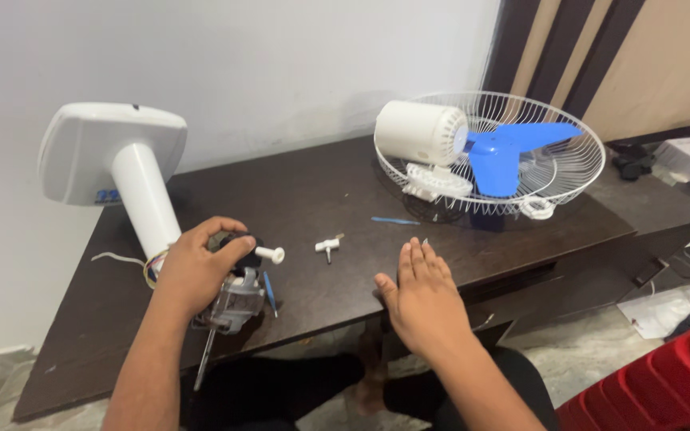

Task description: The person disassembles a white electric fan by removing the front grille, fan blades, and motor housing components. They use a screwdriver to loosen screws and separate the motor from its casing, placing parts on the table.

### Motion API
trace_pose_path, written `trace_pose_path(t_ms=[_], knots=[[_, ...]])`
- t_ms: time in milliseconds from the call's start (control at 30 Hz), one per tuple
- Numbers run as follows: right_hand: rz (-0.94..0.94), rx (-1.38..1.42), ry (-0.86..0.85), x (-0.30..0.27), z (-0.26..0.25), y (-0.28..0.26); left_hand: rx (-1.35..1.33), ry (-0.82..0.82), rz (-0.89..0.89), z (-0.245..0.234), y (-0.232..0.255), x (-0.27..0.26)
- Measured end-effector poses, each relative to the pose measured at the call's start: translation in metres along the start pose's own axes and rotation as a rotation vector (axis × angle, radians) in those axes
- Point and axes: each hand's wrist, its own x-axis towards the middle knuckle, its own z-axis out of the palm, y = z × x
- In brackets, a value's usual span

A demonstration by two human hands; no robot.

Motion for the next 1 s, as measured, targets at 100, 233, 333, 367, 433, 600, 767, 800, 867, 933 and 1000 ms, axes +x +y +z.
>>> trace_pose_path(t_ms=[100, 233, 333, 367, 433, 600, 767, 800, 867, 933, 1000], knots=[[0.050, -0.015, -0.032, 0.002, 0.003, 0.000, -0.020, -0.014, -0.077, 0.001, 0.001, 0.000], [0.109, 0.003, -0.072, 0.012, 0.005, 0.004, 0.033, 0.009, -0.042, -0.001, 0.004, 0.001], [0.128, 0.004, -0.084, 0.013, 0.010, 0.010, 0.010, -0.025, -0.108, 0.000, 0.003, 0.002], [0.129, 0.007, -0.080, 0.016, 0.011, 0.013, 0.009, -0.029, -0.107, 0.000, 0.003, 0.003], [0.144, 0.001, -0.109, 0.023, 0.013, 0.019, 0.009, -0.037, -0.113, 0.000, 0.003, 0.003], [0.149, -0.008, -0.139, 0.032, 0.013, 0.030, 0.039, -0.039, -0.138, -0.001, 0.006, 0.000], [0.133, -0.021, -0.153, 0.034, 0.013, 0.035, 0.055, -0.039, -0.102, 0.000, 0.005, 0.003], [0.116, -0.030, -0.122, 0.032, 0.013, 0.036, 0.047, -0.039, -0.111, 0.000, 0.004, 0.002], [0.082, -0.045, -0.062, 0.026, 0.014, 0.036, 0.043, -0.040, -0.125, 0.001, 0.003, 0.003], [0.059, -0.050, -0.047, 0.020, 0.014, 0.037, 0.056, -0.042, -0.133, 0.001, 0.003, 0.004], [0.046, -0.052, -0.036, 0.017, 0.013, 0.039, 0.079, -0.029, -0.091, 0.001, 0.004, 0.004]])
